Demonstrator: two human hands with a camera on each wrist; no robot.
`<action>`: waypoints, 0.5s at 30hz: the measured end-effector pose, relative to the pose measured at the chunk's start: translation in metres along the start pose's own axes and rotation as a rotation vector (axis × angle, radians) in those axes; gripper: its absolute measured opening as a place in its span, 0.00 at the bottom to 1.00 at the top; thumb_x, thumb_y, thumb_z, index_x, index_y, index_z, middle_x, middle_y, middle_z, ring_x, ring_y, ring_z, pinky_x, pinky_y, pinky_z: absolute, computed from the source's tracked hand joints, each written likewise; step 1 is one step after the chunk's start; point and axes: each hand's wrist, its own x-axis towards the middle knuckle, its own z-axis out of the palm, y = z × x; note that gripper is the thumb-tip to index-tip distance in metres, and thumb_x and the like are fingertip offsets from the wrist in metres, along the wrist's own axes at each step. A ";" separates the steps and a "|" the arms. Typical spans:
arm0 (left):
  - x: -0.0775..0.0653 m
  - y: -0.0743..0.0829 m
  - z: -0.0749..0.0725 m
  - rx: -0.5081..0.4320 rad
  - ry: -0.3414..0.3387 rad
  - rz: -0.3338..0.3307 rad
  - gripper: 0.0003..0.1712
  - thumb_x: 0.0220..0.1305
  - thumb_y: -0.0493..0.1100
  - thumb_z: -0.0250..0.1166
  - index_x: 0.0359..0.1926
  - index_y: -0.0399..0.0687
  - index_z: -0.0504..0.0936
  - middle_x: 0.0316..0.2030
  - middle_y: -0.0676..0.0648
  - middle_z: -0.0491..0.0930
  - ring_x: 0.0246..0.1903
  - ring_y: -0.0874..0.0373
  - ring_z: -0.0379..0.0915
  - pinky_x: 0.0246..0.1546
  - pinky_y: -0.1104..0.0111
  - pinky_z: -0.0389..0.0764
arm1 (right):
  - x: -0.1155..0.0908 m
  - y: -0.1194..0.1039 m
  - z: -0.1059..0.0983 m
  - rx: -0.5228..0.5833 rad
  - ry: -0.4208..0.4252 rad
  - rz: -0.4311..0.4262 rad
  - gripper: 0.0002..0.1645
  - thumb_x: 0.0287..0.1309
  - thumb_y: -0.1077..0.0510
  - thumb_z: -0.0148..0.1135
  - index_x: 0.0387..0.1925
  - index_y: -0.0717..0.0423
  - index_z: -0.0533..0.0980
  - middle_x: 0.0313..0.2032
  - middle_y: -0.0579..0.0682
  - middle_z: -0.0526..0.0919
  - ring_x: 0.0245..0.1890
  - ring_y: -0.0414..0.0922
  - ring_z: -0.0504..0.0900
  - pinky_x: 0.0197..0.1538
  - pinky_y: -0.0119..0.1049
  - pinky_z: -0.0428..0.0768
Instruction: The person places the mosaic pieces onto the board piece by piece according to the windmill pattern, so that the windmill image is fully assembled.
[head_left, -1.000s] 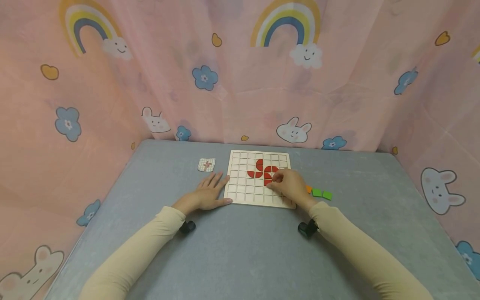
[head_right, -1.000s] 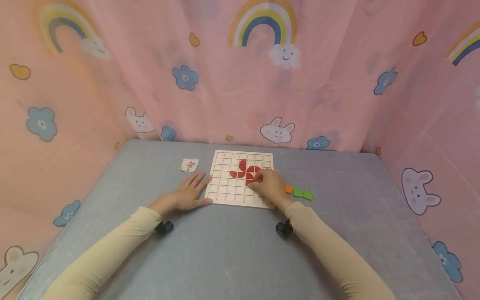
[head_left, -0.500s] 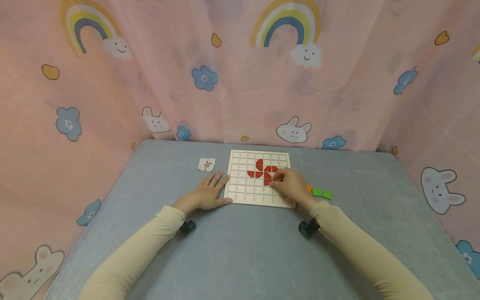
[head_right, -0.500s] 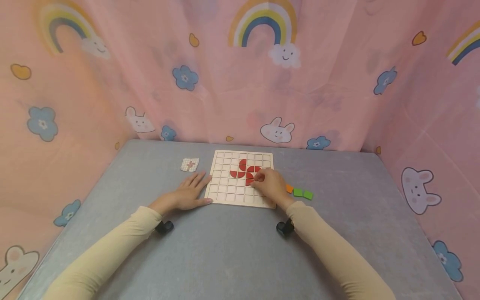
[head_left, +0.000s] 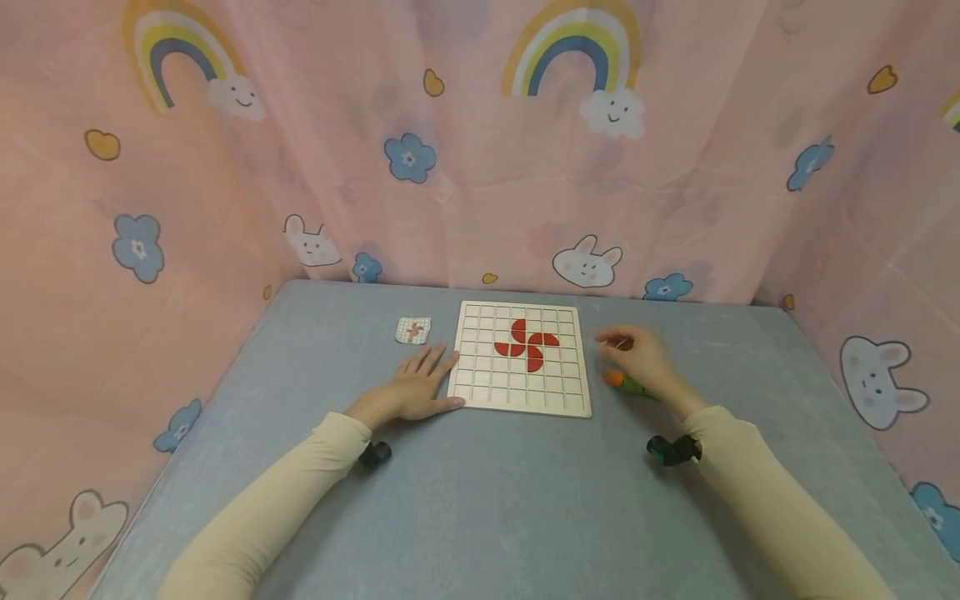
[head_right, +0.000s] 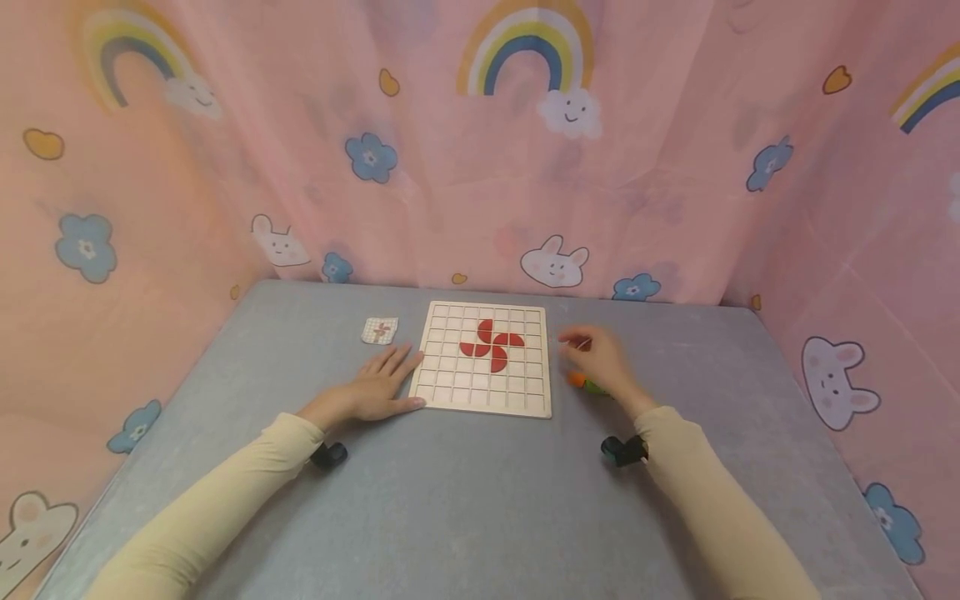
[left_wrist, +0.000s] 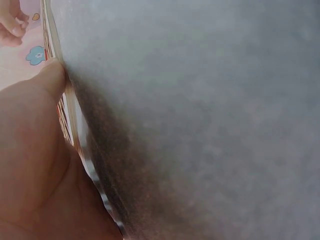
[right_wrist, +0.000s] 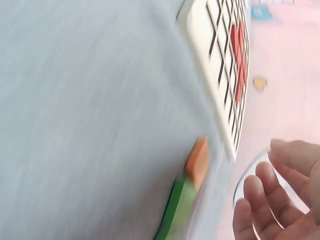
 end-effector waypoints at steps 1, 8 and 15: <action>0.000 0.000 0.000 -0.003 0.002 0.001 0.54 0.78 0.71 0.52 0.87 0.54 0.37 0.86 0.41 0.29 0.84 0.40 0.21 0.81 0.42 0.34 | -0.002 0.005 -0.005 -0.004 -0.003 -0.002 0.15 0.70 0.64 0.68 0.53 0.70 0.84 0.44 0.65 0.87 0.40 0.52 0.82 0.43 0.37 0.78; -0.001 0.001 -0.001 -0.008 -0.001 0.006 0.54 0.78 0.70 0.52 0.87 0.54 0.36 0.86 0.41 0.28 0.84 0.39 0.20 0.81 0.42 0.33 | -0.023 0.037 -0.036 -0.008 -0.109 0.016 0.21 0.70 0.60 0.70 0.60 0.67 0.83 0.56 0.67 0.83 0.55 0.62 0.81 0.57 0.57 0.79; -0.002 0.003 -0.002 -0.003 -0.012 0.002 0.54 0.78 0.70 0.52 0.87 0.54 0.35 0.86 0.41 0.27 0.84 0.40 0.20 0.81 0.42 0.33 | -0.035 0.066 -0.052 -0.008 -0.249 0.033 0.26 0.67 0.56 0.74 0.62 0.62 0.83 0.63 0.66 0.79 0.66 0.66 0.72 0.66 0.69 0.69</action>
